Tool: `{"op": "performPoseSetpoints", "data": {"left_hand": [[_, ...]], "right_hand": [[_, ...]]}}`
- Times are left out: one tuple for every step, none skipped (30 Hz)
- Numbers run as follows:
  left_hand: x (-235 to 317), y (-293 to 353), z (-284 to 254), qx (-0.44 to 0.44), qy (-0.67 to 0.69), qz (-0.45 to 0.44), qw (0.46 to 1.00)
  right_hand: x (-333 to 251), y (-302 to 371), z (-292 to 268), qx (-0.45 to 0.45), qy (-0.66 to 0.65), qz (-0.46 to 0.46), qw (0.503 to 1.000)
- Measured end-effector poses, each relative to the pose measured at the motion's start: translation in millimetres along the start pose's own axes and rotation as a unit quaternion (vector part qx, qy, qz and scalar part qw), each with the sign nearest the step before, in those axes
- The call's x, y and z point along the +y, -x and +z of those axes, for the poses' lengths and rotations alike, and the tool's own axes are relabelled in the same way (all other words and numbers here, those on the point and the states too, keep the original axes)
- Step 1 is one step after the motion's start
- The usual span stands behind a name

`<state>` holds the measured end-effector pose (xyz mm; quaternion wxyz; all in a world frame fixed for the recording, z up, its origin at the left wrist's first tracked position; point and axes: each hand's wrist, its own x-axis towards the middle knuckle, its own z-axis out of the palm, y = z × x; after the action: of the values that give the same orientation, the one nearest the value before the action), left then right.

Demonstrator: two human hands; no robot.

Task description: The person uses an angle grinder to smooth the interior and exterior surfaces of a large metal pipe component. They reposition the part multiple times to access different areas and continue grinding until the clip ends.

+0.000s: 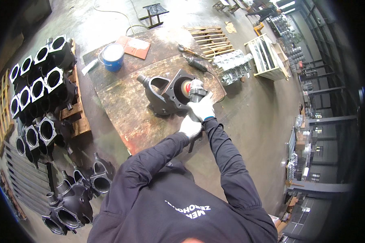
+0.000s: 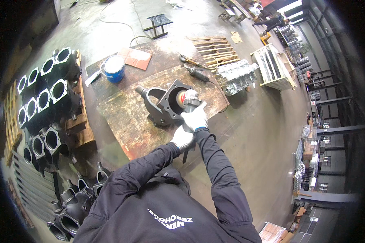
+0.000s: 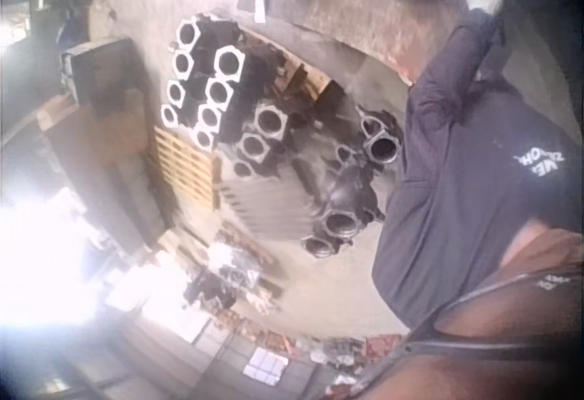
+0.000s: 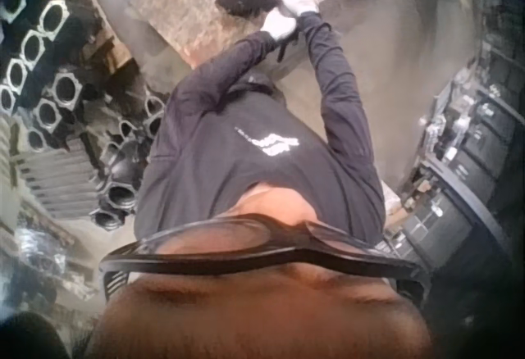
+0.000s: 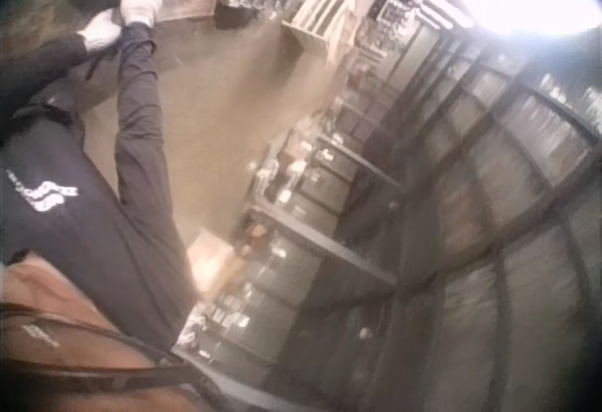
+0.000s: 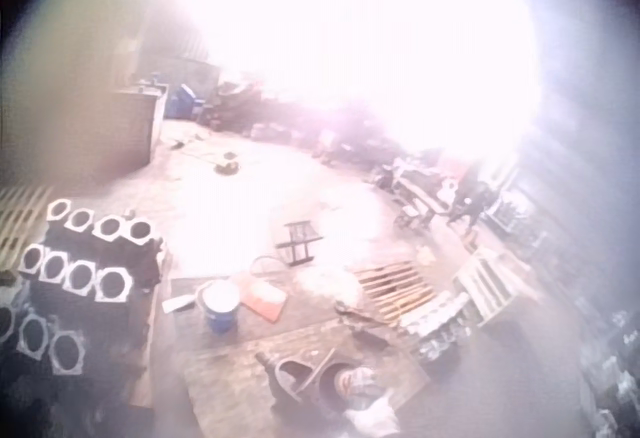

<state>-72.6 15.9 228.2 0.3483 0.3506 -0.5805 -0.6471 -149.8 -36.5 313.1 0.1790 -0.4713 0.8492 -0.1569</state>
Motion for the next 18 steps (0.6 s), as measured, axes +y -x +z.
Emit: {"op": "performPoseSetpoints", "data": {"left_hand": [[2,1,-3,-0.056,0.083,-0.136,0.986],[3,1,-9,-0.074,-0.093,-0.03,0.992],[6,0,-11,-0.038,-0.082,0.006,0.996],[9,0,-16,-0.04,-0.111,0.045,0.992],[14,-2,-19,-0.038,-0.095,0.038,0.994],[18,-3,-22,-0.04,-0.078,0.023,0.996],[23,-2,-26,-0.048,-0.06,-0.004,0.997],[27,-3,-29,-0.057,-0.029,-0.048,0.997],[31,-4,-32,-0.064,0.001,-0.092,0.994],[33,-5,-35,-0.062,0.04,-0.147,0.986],[33,-5,-37,-0.06,0.075,-0.197,0.976],[30,-7,-40,-0.09,0.026,-0.159,0.983],[25,-9,-42,-0.096,0.045,-0.163,0.981],[19,-9,-41,-0.087,0.066,-0.19,0.976],[11,-15,-43,-0.123,-0.085,-0.066,0.987],[2,-19,-44,-0.165,-0.242,0.072,0.953],[-7,-18,-45,-0.205,-0.419,0.193,0.863],[-15,-18,-40,-0.153,-0.389,0.193,0.888]], "right_hand": [[2,1,3,-0.03,0.008,0.032,0.999],[3,-1,6,-0.041,0.011,0.044,0.998],[5,-2,9,-0.041,0.003,0.038,0.998],[5,-4,13,-0.047,-0.004,0.039,0.998],[6,-8,15,-0.046,0.008,0.039,0.998],[6,-11,17,-0.057,0.021,0.055,0.997],[5,-15,18,-0.067,0.02,0.062,0.996],[3,-18,19,-0.074,0.023,0.074,0.994],[0,-22,19,-0.092,0.021,0.086,0.992],[-2,-25,19,-0.096,0.013,0.086,0.992],[-4,-27,18,-0.098,0.014,0.095,0.991],[-5,-28,17,-0.099,0.015,0.104,0.99],[-5,-28,17,-0.112,0.006,0.118,0.987],[-4,-27,16,-0.111,-0.001,0.107,0.988],[-1,-25,15,-0.114,-0.007,0.097,0.989],[2,-20,16,-0.119,-0.013,0.092,0.988],[6,-19,16,-0.129,-0.02,0.086,0.988],[9,-15,17,-0.134,-0.035,0.081,0.987]]}}
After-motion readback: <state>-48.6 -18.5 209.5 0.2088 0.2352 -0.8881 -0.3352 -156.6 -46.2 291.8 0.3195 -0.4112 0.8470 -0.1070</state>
